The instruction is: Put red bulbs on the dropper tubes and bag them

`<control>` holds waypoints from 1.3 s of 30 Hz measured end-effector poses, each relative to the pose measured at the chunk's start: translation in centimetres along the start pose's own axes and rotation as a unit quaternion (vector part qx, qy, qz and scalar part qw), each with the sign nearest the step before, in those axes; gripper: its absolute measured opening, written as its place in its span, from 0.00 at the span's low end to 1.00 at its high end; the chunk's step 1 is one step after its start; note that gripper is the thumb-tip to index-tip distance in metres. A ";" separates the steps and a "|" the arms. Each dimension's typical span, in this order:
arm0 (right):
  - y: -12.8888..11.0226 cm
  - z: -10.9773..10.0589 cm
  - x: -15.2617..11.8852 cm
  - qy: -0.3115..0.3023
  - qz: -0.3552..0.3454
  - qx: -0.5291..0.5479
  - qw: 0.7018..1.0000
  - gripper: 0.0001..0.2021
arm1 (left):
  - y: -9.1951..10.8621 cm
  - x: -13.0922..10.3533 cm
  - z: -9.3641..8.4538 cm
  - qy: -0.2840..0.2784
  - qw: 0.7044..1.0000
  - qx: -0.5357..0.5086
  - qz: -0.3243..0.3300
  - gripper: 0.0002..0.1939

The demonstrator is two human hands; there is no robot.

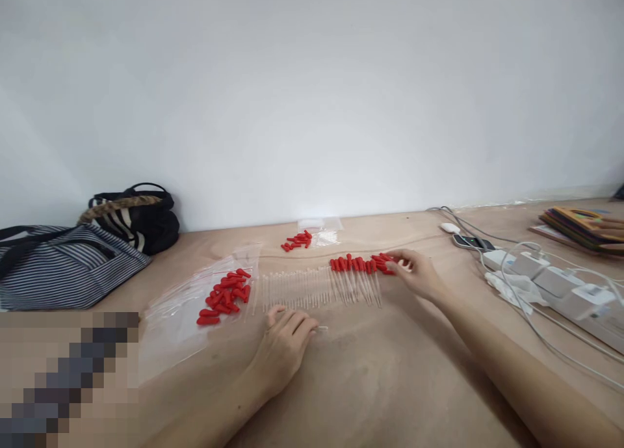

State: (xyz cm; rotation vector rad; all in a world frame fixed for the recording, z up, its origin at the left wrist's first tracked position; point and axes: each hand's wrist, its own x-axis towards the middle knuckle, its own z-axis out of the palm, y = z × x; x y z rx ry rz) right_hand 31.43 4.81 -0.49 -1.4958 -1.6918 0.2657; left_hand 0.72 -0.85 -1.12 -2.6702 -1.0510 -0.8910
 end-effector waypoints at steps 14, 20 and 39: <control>-8.3 5.9 -6.1 -0.215 -0.209 0.049 0.953 0.05 | -0.1 0.0 -0.4 -0.012 0.999 -0.043 -0.018 0.08; -8.3 6.2 -6.1 -0.214 -0.167 0.062 0.960 0.04 | -0.1 0.0 -0.3 -0.010 0.999 -0.045 -0.021 0.08; -8.0 6.6 -6.4 -0.199 -0.139 0.156 0.958 0.05 | 0.3 0.1 -0.4 -0.025 0.999 -0.031 0.005 0.10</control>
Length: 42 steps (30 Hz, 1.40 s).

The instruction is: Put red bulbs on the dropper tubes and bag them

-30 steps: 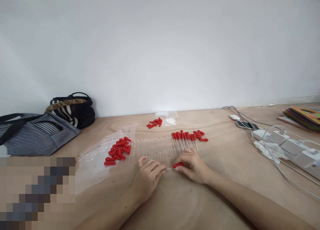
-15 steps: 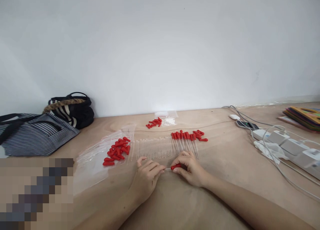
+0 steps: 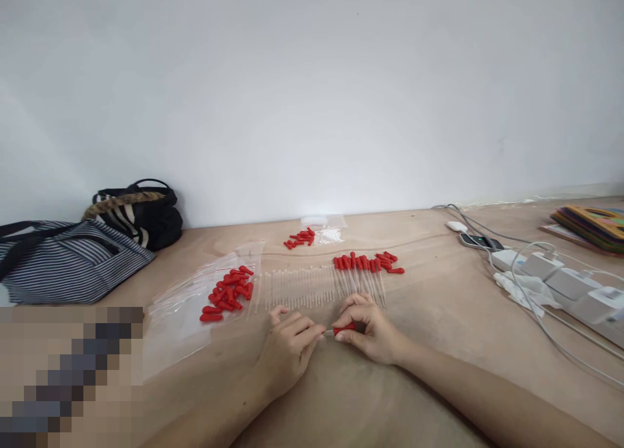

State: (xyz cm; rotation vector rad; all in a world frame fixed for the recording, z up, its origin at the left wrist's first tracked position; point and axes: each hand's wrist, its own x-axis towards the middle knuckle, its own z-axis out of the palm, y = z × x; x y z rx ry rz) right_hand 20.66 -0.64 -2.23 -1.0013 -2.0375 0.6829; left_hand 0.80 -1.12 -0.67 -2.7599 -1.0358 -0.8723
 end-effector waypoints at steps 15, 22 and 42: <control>-0.1 0.6 0.2 0.017 -0.007 0.000 1.000 0.03 | 0.5 -0.3 1.4 0.025 0.999 -0.019 -0.028 0.13; 0.5 0.2 -0.1 0.034 0.017 -0.020 0.999 0.09 | 0.3 -0.3 1.3 0.029 0.997 -0.046 -0.046 0.11; -0.7 -0.4 -0.3 0.029 0.027 0.034 0.999 0.12 | 0.8 0.3 0.4 0.025 0.995 -0.070 -0.060 0.11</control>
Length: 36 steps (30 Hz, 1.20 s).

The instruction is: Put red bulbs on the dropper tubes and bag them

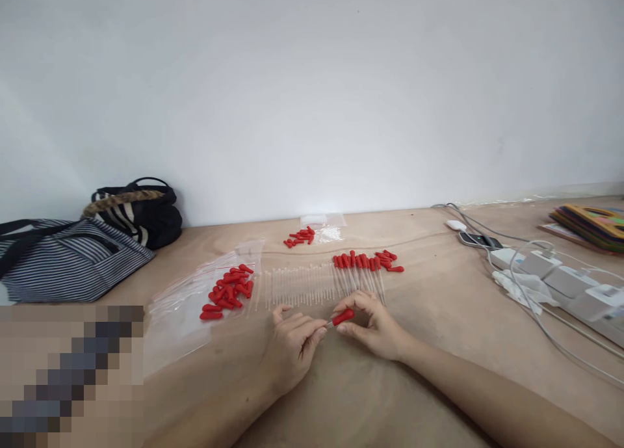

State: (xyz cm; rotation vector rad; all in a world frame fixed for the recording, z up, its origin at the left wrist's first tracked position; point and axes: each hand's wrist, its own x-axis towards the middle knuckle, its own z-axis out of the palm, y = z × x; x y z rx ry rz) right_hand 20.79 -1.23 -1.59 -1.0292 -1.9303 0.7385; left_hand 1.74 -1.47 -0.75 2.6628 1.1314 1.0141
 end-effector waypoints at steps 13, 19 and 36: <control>4.2 -7.6 5.7 0.087 0.234 -0.081 0.965 0.14 | -1.3 0.0 -0.8 -0.015 0.998 0.024 -0.047 0.07; 6.4 -8.6 7.0 0.116 0.272 -0.216 0.931 0.13 | -1.6 0.0 -0.6 -0.025 0.997 0.032 -0.064 0.06; 6.4 -7.7 5.9 0.155 0.227 -0.326 0.905 0.14 | -6.8 1.2 -4.6 -0.001 0.892 0.388 -0.232 0.11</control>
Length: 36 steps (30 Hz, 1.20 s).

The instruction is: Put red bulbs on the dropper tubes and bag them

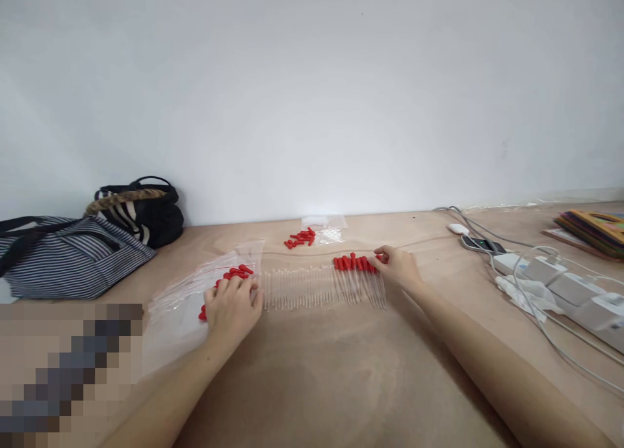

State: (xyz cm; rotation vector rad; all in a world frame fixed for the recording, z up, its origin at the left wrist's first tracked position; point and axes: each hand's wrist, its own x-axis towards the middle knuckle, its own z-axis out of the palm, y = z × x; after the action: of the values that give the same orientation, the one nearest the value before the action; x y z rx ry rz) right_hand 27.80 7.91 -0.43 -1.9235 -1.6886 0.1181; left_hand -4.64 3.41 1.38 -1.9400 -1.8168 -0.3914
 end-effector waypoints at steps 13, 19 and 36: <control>6.2 -3.3 -2.0 0.068 0.034 -0.054 0.996 0.13 | -0.3 4.2 0.4 -0.154 0.986 0.053 -0.046 0.16; 6.5 -3.1 -1.6 0.037 0.021 -0.061 0.997 0.11 | -0.5 5.6 1.3 -0.203 0.975 0.038 -0.081 0.16; 7.8 -0.8 -0.5 -0.056 -0.116 0.035 0.991 0.06 | 1.0 3.9 -3.3 -0.218 0.957 -0.191 0.000 0.11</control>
State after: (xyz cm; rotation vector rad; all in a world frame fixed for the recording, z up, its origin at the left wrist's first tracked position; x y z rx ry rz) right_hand 34.88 6.86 -3.55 -1.6837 -1.9431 0.1961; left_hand -2.96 5.06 5.96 -2.4451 -2.1363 -0.3551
